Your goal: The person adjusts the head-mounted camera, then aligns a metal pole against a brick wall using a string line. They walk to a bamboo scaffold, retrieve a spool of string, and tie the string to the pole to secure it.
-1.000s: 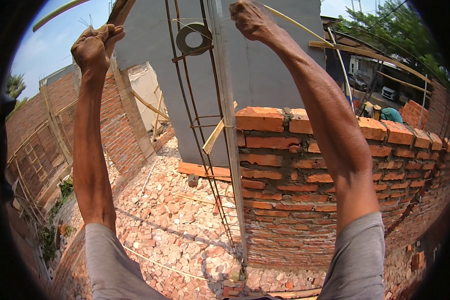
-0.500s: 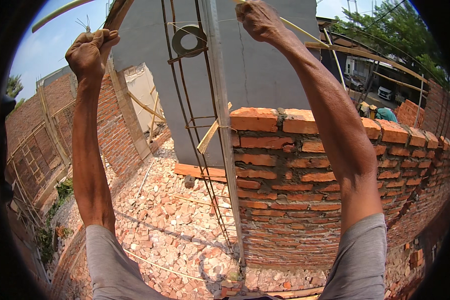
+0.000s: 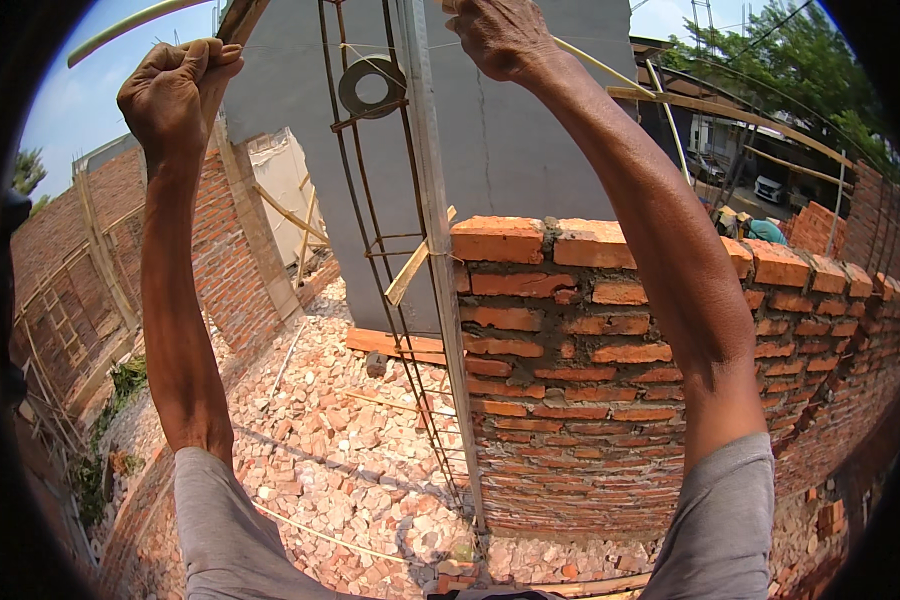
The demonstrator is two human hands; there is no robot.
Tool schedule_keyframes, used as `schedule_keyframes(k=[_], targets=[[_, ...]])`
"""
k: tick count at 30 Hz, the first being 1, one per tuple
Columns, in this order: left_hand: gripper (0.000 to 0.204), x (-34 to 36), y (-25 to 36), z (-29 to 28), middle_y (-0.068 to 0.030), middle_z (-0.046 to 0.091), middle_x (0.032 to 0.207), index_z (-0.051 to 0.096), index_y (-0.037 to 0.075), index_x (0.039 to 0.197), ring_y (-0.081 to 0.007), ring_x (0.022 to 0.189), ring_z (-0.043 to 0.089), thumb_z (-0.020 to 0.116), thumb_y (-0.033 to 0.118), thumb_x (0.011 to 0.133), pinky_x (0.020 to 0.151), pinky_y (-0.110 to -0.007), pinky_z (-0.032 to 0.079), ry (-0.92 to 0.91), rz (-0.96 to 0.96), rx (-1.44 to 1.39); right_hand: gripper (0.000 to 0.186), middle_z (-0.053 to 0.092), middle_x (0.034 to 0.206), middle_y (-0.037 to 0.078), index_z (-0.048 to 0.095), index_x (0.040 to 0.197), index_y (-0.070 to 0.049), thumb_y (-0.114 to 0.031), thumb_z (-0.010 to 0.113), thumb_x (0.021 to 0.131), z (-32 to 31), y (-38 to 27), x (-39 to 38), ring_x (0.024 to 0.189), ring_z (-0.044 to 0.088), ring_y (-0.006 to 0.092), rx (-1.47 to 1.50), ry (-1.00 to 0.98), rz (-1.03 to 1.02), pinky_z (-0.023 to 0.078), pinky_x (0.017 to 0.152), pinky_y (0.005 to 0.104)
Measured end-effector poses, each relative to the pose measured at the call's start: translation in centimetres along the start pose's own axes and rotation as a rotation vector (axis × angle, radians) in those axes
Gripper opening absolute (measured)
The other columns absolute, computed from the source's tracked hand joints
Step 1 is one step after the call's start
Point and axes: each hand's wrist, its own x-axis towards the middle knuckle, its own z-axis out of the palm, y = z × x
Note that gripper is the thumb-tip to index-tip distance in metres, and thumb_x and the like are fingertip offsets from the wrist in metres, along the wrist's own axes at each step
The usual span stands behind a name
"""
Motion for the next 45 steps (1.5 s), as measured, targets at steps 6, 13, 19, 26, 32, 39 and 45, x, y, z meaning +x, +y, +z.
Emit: schedule_keyframes(k=[6, 13, 19, 26, 32, 39, 45], targets=[[0.019, 0.4, 5.8, 6.3, -0.0083, 0.062, 0.057, 0.063, 0.001, 0.063, -0.0114, 0.051, 0.059, 0.059, -0.007, 0.080, 0.047, -0.026, 0.048, 0.021, -0.046, 0.102, 0.055, 0.049, 0.138, 0.016, 0.049, 0.135, -0.004, -0.037, 0.063, 0.093, 1.3, -8.5, 1.6, 0.117, 0.052, 0.0227, 0.844, -0.340, -0.097, 0.045, 0.096, 0.0442], [0.026, 0.6, 10.1, 11.6, -0.0047, 0.053, 0.051, 0.052, 0.003, 0.055, -0.0082, 0.044, 0.047, 0.042, -0.010, 0.075, 0.037, -0.029, 0.036, -0.130, 0.186, 0.312, 0.015, 0.067, 0.082, 0.006, 0.072, 0.099, -0.005, -0.015, 0.061, 0.095, -2.0, -14.0, 1.1, 0.076, 0.058, 0.0126, 0.724, -0.059, -0.063, 0.050, 0.071, 0.0289], [0.025, 1.0, 8.6, 13.4, -0.0025, 0.052, 0.050, 0.050, 0.004, 0.054, -0.0085, 0.049, 0.049, 0.051, -0.006, 0.077, 0.044, -0.029, 0.041, -0.249, 0.095, 0.336, 0.014, 0.064, 0.073, 0.003, 0.069, 0.081, -0.003, -0.011, 0.063, 0.091, -5.7, -9.4, -0.6, 0.067, 0.059, 0.0104, 0.692, -0.080, -0.012, 0.050, 0.060, 0.0257], [0.028, -0.1, -1.9, 12.2, -0.0059, 0.067, 0.066, 0.072, 0.003, 0.079, -0.0127, 0.060, 0.065, 0.079, 0.030, 0.077, 0.057, -0.029, 0.053, -0.363, -0.237, 0.563, 0.015, 0.064, 0.073, 0.005, 0.065, 0.087, -0.004, -0.014, 0.055, 0.093, -6.9, -2.0, -1.2, 0.066, 0.062, 0.0119, 0.482, 0.030, 0.217, 0.051, 0.053, 0.0242], [0.044, -1.6, -5.9, 13.2, -0.0036, 0.053, 0.048, 0.066, 0.009, 0.059, -0.0137, 0.046, 0.051, 0.083, 0.049, 0.063, 0.047, -0.030, 0.040, -0.241, -0.474, 0.812, 0.018, 0.063, 0.080, 0.007, 0.060, 0.089, -0.005, -0.016, 0.047, 0.095, -7.3, -1.2, 0.5, 0.064, 0.060, 0.0132, 0.295, 0.051, 0.573, 0.050, 0.051, 0.0242], [0.047, -2.0, -6.3, 14.8, -0.0025, 0.052, 0.049, 0.064, 0.010, 0.058, -0.0139, 0.047, 0.050, 0.080, 0.054, 0.060, 0.047, -0.029, 0.039, -0.302, -0.381, 0.886, 0.017, 0.060, 0.082, 0.008, 0.059, 0.085, -0.005, -0.017, 0.050, 0.093, -5.7, 0.2, 2.6, 0.064, 0.058, 0.0137, -0.196, -0.109, 0.423, 0.047, 0.048, 0.0259], [0.047, -3.1, -8.1, 13.2, 0.0016, 0.044, 0.040, 0.062, 0.011, 0.051, -0.0115, 0.038, 0.042, 0.081, 0.053, 0.062, 0.042, -0.028, 0.033, -0.250, -0.268, 0.788, 0.016, 0.057, 0.075, 0.007, 0.058, 0.081, -0.005, -0.015, 0.052, 0.091, -3.1, 2.0, 3.5, 0.058, 0.054, 0.0127, -0.329, -0.209, 0.403, 0.044, 0.044, 0.0259]])
